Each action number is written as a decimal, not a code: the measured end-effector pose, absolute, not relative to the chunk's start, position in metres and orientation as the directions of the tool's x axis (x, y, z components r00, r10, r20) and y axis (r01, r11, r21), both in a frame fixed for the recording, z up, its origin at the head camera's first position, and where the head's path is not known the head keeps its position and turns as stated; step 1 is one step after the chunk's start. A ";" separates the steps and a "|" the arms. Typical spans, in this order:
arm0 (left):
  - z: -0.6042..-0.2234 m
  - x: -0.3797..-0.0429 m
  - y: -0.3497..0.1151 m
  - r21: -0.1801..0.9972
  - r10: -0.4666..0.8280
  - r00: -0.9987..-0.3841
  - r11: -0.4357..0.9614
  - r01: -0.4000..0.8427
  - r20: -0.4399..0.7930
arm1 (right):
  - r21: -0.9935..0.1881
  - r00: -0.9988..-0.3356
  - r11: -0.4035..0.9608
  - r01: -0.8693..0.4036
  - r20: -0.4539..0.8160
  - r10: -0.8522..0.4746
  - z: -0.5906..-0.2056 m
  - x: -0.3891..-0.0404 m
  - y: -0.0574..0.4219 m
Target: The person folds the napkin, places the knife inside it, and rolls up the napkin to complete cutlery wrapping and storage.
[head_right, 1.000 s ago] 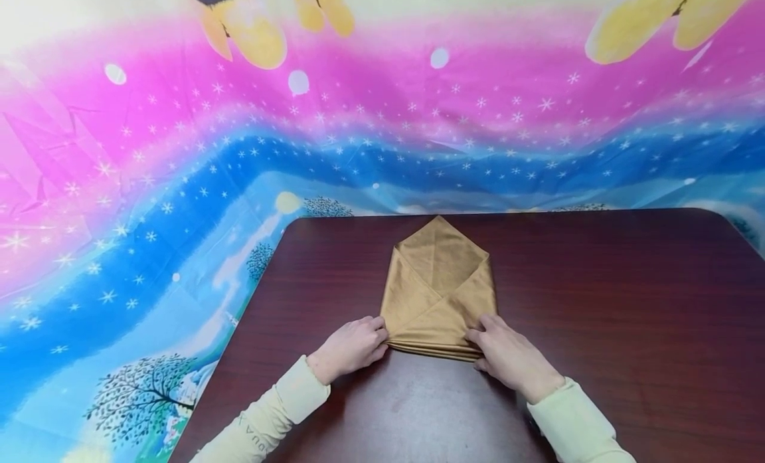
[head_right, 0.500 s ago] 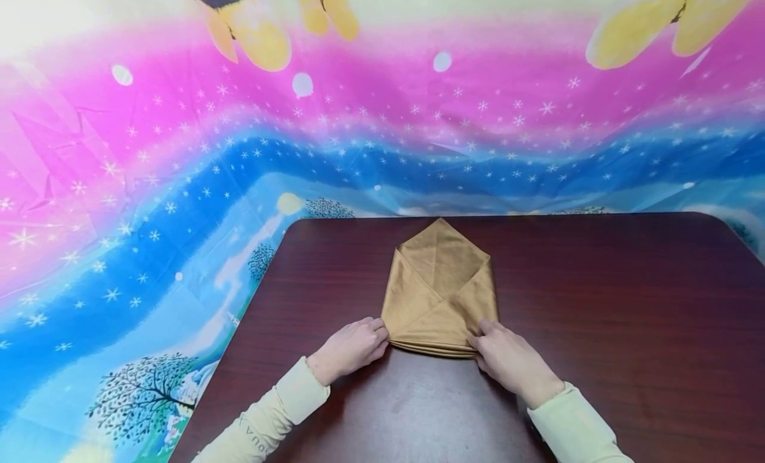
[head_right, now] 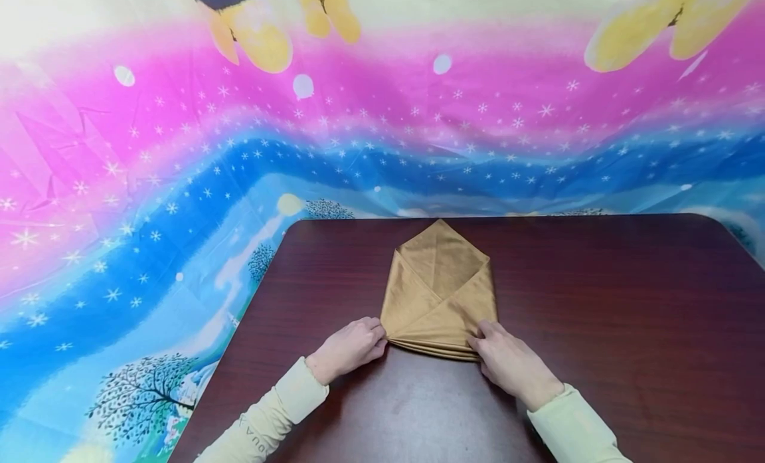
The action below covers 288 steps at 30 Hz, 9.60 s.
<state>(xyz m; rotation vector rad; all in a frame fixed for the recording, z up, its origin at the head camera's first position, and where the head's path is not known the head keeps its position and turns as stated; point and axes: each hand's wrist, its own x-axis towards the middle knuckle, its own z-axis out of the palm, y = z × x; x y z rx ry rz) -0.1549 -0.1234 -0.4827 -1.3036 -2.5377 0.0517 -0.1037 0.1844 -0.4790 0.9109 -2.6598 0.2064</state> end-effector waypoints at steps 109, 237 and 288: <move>-0.473 -0.168 -0.113 -0.012 0.778 -0.605 0.616 0.788 0.168 | -0.142 -0.846 0.876 -0.461 0.370 -0.385 -0.477 -0.125 0.170; -0.482 -0.191 -0.144 0.213 0.721 -0.684 0.656 0.724 0.105 | -0.225 -0.893 0.889 -0.399 0.315 -0.321 -0.477 -0.131 0.193; -0.485 -0.192 -0.151 0.227 0.686 -0.716 0.682 0.695 0.130 | -0.141 -0.854 0.868 -0.477 0.307 -0.420 -0.481 -0.131 0.202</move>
